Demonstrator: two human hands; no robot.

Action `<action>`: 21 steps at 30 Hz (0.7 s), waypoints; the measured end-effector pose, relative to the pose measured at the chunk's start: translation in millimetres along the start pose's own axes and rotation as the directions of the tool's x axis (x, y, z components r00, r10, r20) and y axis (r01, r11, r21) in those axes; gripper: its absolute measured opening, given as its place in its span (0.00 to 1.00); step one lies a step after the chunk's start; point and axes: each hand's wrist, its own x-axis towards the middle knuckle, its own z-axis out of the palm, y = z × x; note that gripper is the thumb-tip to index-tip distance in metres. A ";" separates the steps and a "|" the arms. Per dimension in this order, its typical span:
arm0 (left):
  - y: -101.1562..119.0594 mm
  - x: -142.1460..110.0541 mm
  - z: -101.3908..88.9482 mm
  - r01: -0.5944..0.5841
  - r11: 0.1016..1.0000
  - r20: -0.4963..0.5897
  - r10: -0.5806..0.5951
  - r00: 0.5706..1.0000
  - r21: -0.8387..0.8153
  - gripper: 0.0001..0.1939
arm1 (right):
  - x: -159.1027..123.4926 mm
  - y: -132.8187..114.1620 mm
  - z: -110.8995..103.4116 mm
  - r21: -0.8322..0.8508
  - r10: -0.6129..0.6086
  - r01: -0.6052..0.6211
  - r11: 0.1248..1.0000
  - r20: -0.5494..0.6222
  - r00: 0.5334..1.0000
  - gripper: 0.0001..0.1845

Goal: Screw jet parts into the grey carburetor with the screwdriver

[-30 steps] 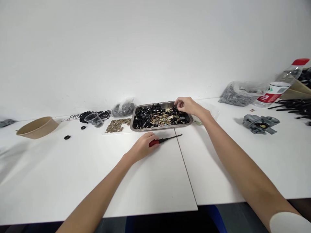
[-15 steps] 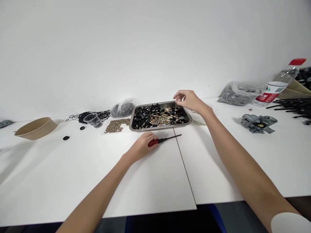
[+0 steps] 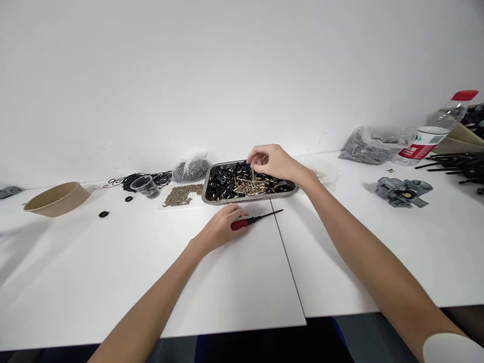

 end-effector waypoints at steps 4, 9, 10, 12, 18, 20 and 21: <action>0.8 2.5 -0.3 0.058 0.988 -0.166 -0.082 0.983 -0.145 0.12 | 0.6 -9.6 9.5 0.055 -0.024 0.021 0.998 0.056 0.998 0.09; 1.6 8.1 -7.7 0.142 0.872 -0.353 -0.332 0.875 -0.469 0.16 | 1.4 -18.1 23.6 0.150 -0.097 0.079 0.986 0.119 0.988 0.09; 1.2 9.1 -8.7 0.141 0.835 -0.350 -0.368 0.862 -0.531 0.18 | 1.2 -19.8 26.5 0.173 -0.113 0.089 0.981 0.134 0.985 0.09; 0.2 10.4 -9.6 0.146 0.764 -0.315 -0.422 0.850 -0.628 0.21 | 0.5 -23.6 31.4 0.216 -0.143 0.108 0.970 0.154 0.978 0.08; 2.7 11.2 -10.7 0.239 0.634 -0.184 -0.527 0.830 -0.736 0.17 | -2.7 -32.9 37.3 0.314 -0.195 0.127 0.941 0.194 0.962 0.07; 4.7 11.4 -12.9 0.255 0.613 -0.175 -0.552 0.815 -0.748 0.16 | -2.3 -31.8 37.1 0.323 -0.197 0.124 0.938 0.205 0.959 0.07; 5.2 11.5 -14.1 0.250 0.596 -0.180 -0.568 0.803 -0.763 0.16 | -1.8 -30.2 36.8 0.325 -0.197 0.123 0.938 0.206 0.959 0.08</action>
